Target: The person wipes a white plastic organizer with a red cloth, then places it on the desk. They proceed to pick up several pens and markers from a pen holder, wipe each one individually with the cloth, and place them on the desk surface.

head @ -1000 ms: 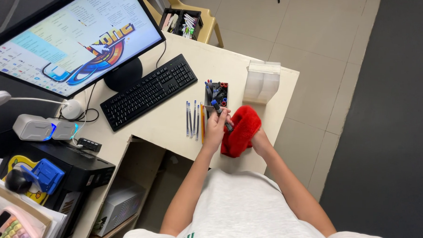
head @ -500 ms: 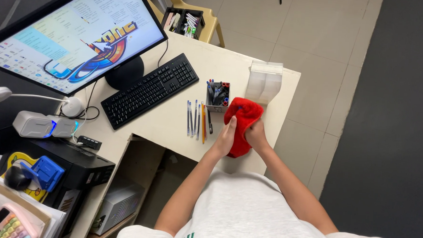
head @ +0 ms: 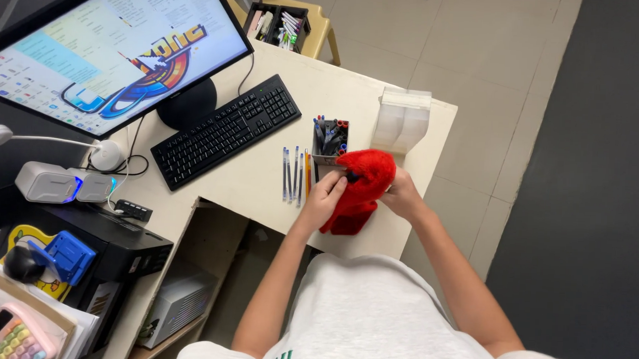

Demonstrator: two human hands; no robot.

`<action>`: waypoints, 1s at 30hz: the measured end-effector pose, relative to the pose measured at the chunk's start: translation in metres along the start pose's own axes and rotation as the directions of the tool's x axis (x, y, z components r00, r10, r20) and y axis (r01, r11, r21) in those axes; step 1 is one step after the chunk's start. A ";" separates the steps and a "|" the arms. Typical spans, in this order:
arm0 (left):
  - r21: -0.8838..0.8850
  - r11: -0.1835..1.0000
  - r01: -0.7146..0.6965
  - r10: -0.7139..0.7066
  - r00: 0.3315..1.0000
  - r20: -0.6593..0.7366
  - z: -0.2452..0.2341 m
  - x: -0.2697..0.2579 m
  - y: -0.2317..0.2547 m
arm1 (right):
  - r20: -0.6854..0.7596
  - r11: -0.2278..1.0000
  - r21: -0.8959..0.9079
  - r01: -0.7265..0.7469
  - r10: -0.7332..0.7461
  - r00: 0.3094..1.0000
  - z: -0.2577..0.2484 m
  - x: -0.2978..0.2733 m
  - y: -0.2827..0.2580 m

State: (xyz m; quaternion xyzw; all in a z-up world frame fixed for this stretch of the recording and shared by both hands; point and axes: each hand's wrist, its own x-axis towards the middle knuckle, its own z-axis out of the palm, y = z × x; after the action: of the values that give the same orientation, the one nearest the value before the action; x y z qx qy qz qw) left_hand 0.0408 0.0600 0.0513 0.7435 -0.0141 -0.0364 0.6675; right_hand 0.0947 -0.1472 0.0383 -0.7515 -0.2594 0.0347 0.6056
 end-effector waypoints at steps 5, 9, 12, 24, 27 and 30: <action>0.102 0.985 -0.141 0.138 0.990 0.031 -0.002 0.002 0.021 | -0.001 0.992 -0.105 0.076 -0.077 0.997 0.000 -0.004 0.006; 0.359 0.907 -0.221 0.252 0.967 -0.042 0.007 0.006 0.026 | -0.190 0.992 -0.123 0.030 -0.053 0.980 0.012 -0.016 0.024; 0.495 0.825 -0.274 0.364 0.927 -0.093 0.011 0.004 0.034 | -0.250 0.973 0.189 -0.133 0.179 0.952 0.017 -0.017 0.013; -0.373 0.802 0.466 -0.290 0.851 0.438 -0.021 0.005 -0.007 | 0.098 0.992 -0.127 -0.026 0.038 0.994 0.000 -0.020 0.032; -0.382 0.805 0.455 -0.272 0.854 0.444 -0.021 0.007 -0.029 | 0.110 0.990 0.095 -0.101 0.091 0.990 0.019 -0.027 0.064; -0.344 0.855 0.388 -0.258 0.894 0.366 -0.021 0.009 -0.059 | 0.003 0.741 0.601 -0.300 0.373 0.928 0.038 -0.034 0.084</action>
State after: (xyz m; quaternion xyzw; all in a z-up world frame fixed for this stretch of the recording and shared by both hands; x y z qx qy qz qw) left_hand 0.0501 0.0864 -0.0052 0.5640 0.0171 -0.2665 0.7814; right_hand 0.0806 -0.1394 -0.0588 -0.5601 -0.0591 0.1782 0.8069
